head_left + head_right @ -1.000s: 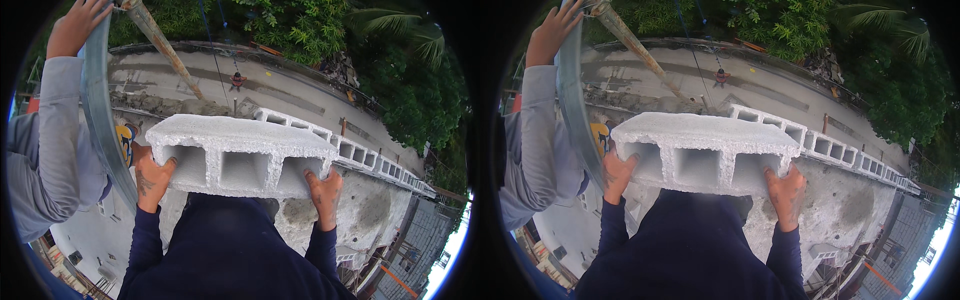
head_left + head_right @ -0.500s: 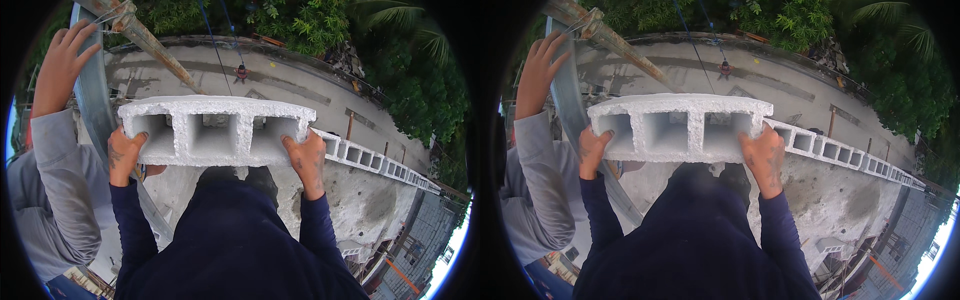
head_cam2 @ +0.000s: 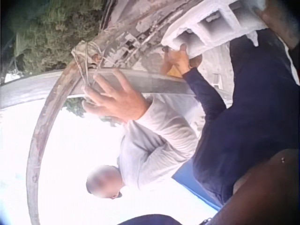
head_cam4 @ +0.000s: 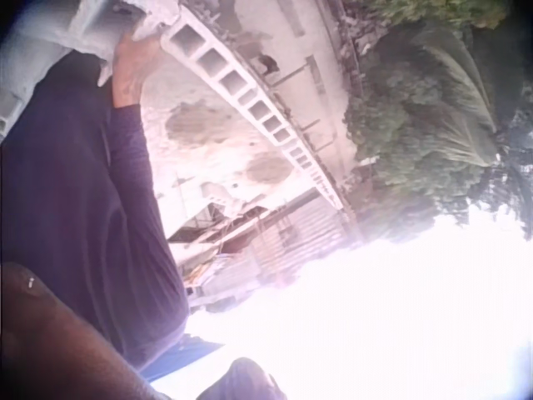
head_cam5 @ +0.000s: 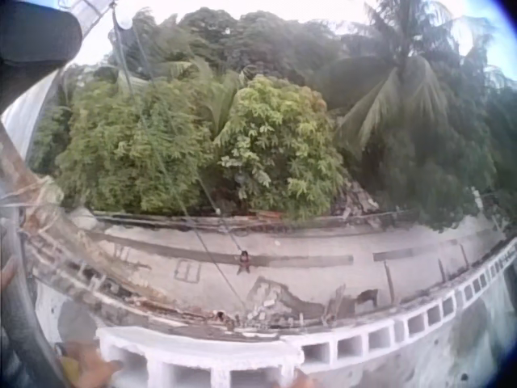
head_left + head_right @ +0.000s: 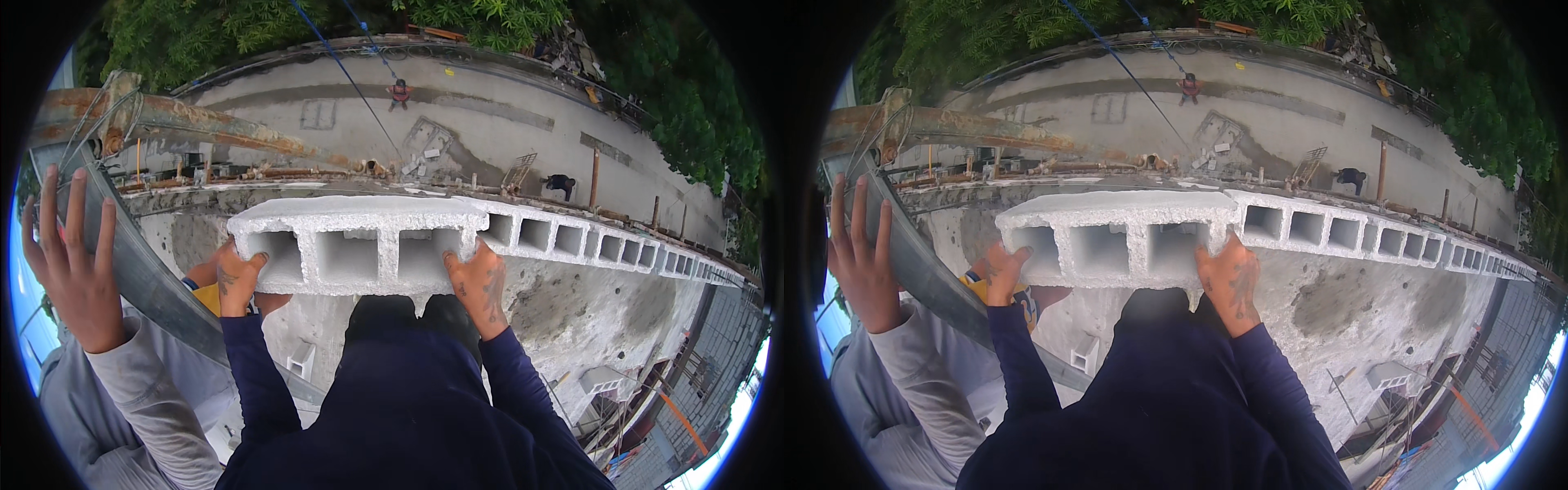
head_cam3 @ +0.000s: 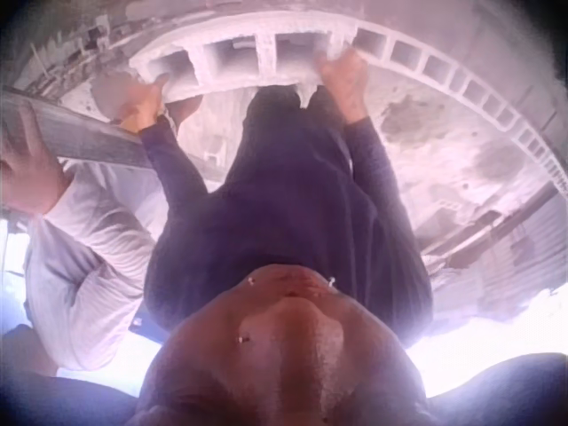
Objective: The person lifts and places hollow concrete blocks onto a wall on a rooftop. They align each block with the existing row and adjust its position by hand. Another worker is visible nearby.
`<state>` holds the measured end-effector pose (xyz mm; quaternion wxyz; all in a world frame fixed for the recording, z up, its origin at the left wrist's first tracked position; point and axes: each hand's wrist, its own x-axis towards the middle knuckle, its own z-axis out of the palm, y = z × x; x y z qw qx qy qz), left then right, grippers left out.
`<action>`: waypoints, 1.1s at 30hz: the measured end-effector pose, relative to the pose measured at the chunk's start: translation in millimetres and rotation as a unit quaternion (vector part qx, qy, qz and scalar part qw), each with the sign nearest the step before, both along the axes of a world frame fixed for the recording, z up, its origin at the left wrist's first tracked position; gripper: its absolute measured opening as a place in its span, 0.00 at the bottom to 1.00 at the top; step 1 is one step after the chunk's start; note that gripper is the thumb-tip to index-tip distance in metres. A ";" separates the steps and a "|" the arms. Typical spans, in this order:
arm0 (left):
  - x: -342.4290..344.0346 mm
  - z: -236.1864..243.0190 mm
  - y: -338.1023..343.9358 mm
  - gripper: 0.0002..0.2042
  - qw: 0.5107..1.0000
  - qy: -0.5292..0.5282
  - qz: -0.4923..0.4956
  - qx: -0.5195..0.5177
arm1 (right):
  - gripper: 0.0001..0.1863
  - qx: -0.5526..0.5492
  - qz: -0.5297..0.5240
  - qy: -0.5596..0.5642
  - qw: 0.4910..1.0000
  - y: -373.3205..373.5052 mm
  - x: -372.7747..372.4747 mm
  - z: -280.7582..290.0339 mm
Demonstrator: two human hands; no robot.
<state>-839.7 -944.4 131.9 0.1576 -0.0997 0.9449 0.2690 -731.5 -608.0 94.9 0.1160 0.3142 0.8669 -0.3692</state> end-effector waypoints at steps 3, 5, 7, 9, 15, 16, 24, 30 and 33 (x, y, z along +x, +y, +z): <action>-11.3 -21.2 -5.2 0.17 1.000 -0.020 -0.012 0.005 | 0.28 0.008 0.001 -0.042 0.999 -10.8 -10.3 -18.2; -20.4 -32.9 -9.9 0.18 0.998 -0.049 0.013 0.026 | 0.28 0.006 0.003 -0.086 0.996 -19.8 -15.6 -31.7; -27.6 -49.3 -11.5 0.19 0.998 -0.048 0.018 0.041 | 0.29 0.010 -0.006 -0.078 0.997 -26.2 -19.8 -47.5; -26.2 -65.8 -17.7 0.19 0.996 -0.069 0.024 0.048 | 0.29 0.018 -0.005 -0.096 0.995 -33.7 -18.9 -62.8; -26.9 -133.2 -44.2 0.18 0.994 -0.094 0.012 0.055 | 0.29 0.022 -0.022 -0.089 0.996 -44.2 -14.3 -115.3; -29.2 -146.1 -45.6 0.18 0.995 -0.089 0.006 0.052 | 0.29 0.016 -0.025 -0.086 0.996 -44.7 -14.9 -123.8; -41.6 -191.8 -41.7 0.19 0.995 -0.097 -0.010 0.012 | 0.27 0.092 -0.010 -0.020 0.995 -52.7 -10.0 -172.8; -41.1 -213.7 -42.5 0.18 0.996 -0.082 -0.009 0.018 | 0.29 0.083 -0.012 -0.034 0.996 -50.9 -11.7 -182.7; -38.2 -220.1 -40.9 0.18 0.997 -0.077 0.000 0.023 | 0.29 0.089 0.005 -0.042 0.995 -48.3 -14.8 -183.7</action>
